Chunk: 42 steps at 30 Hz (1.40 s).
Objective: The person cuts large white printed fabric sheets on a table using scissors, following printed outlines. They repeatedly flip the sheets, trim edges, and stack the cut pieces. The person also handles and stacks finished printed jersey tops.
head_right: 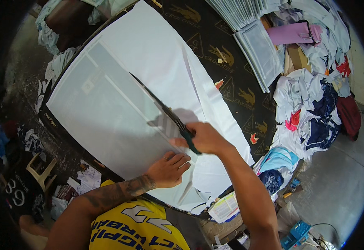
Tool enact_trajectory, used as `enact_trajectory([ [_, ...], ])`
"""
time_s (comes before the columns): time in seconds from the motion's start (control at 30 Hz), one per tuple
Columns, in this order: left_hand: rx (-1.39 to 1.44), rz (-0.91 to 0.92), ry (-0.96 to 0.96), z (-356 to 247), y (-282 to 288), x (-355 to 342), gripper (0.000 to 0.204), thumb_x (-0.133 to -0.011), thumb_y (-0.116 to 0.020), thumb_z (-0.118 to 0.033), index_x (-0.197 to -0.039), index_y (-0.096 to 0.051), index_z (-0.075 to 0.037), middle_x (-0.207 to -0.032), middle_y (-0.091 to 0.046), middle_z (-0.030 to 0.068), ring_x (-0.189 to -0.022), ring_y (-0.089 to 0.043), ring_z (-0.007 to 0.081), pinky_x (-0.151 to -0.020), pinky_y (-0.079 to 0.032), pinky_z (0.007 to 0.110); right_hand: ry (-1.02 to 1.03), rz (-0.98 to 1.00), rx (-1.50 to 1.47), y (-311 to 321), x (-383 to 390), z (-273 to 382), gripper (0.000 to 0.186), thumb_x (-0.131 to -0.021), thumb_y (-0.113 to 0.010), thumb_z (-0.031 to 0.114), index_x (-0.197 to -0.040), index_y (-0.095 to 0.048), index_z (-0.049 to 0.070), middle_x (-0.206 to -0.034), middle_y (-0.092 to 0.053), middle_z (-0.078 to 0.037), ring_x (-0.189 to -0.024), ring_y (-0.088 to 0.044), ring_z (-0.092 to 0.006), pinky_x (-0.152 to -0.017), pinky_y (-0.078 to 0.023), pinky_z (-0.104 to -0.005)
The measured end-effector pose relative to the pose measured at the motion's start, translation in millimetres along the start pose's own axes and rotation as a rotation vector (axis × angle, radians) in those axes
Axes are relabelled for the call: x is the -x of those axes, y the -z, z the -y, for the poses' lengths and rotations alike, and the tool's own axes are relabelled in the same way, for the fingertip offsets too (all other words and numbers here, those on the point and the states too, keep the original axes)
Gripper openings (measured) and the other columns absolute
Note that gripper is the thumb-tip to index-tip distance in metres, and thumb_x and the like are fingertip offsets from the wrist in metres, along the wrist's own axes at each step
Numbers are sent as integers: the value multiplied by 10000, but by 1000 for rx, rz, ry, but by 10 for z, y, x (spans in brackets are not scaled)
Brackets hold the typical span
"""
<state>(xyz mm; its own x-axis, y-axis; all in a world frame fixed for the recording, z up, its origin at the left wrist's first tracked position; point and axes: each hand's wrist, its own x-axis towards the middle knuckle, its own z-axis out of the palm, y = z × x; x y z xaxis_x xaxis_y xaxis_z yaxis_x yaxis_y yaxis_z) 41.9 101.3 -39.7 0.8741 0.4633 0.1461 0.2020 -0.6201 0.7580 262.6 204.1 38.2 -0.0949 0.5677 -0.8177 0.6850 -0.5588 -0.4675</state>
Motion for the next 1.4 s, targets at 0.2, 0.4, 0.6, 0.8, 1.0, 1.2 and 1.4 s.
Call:
enact_trajectory([
  [0.2,119,120,63,-1,222,-87,414,-817,-695,-243,-1154,-649,-8,-1439,-569,136,-1374,-492,283,-1137,-383,485,-87,39,175,98,-258,423,723,-725,-919,703,-618,-585,71,-569,-500,-32,-569,-492,-184,-569,-408,-373],
  [0.4,169,234,5,86,250,-27,478,-811,-710,-258,-1205,-686,11,-1520,-513,154,-1451,-420,292,-1179,-341,475,-158,103,263,194,-481,824,718,-739,-918,696,-631,-593,65,-565,-501,-26,-569,-499,-155,-565,-409,-365],
  [0.6,184,204,-26,172,263,-34,449,-817,-725,-267,-1169,-723,13,-1554,-493,159,-1475,-395,290,-1197,-315,464,-80,59,304,253,-758,1268,742,-711,-929,710,-626,-590,56,-560,-500,-15,-542,-489,-148,-535,-396,-346],
  [0.8,218,283,-45,174,164,-39,440,-818,-719,-259,-1155,-731,23,-1532,-515,162,-1492,-382,294,-1213,-302,467,-17,15,187,283,-1049,1515,749,-725,-907,731,-597,-587,65,-571,-542,-33,-580,-533,-178,-592,-441,-366],
  [1.0,311,121,-62,190,300,-35,375,-855,-683,-143,-1197,-677,11,-1506,-528,194,-1426,-476,346,-1172,-389,515,48,7,169,310,-1191,1727,745,-698,-910,738,-593,-597,70,-582,-555,-32,-585,-549,-161,-572,-435,-373],
  [1.2,-187,-411,492,1243,2141,-420,614,-958,-738,-236,-1496,-549,-9,-1548,-550,250,-1492,-464,409,-1282,-299,548,-101,-526,-182,-452,284,642,636,-902,-844,561,-704,-611,3,-590,-469,-72,-598,-399,-179,-571,-383,-399],
  [1.4,-503,-35,129,1372,458,-1509,1204,-860,-665,-830,-1609,-385,70,-1727,-310,263,-1649,-181,387,-1285,4,712,-575,-1083,-714,-3573,2172,-991,467,-961,-847,374,-706,-595,75,-575,-543,14,-468,-512,-86,-449,-385,-299],
])
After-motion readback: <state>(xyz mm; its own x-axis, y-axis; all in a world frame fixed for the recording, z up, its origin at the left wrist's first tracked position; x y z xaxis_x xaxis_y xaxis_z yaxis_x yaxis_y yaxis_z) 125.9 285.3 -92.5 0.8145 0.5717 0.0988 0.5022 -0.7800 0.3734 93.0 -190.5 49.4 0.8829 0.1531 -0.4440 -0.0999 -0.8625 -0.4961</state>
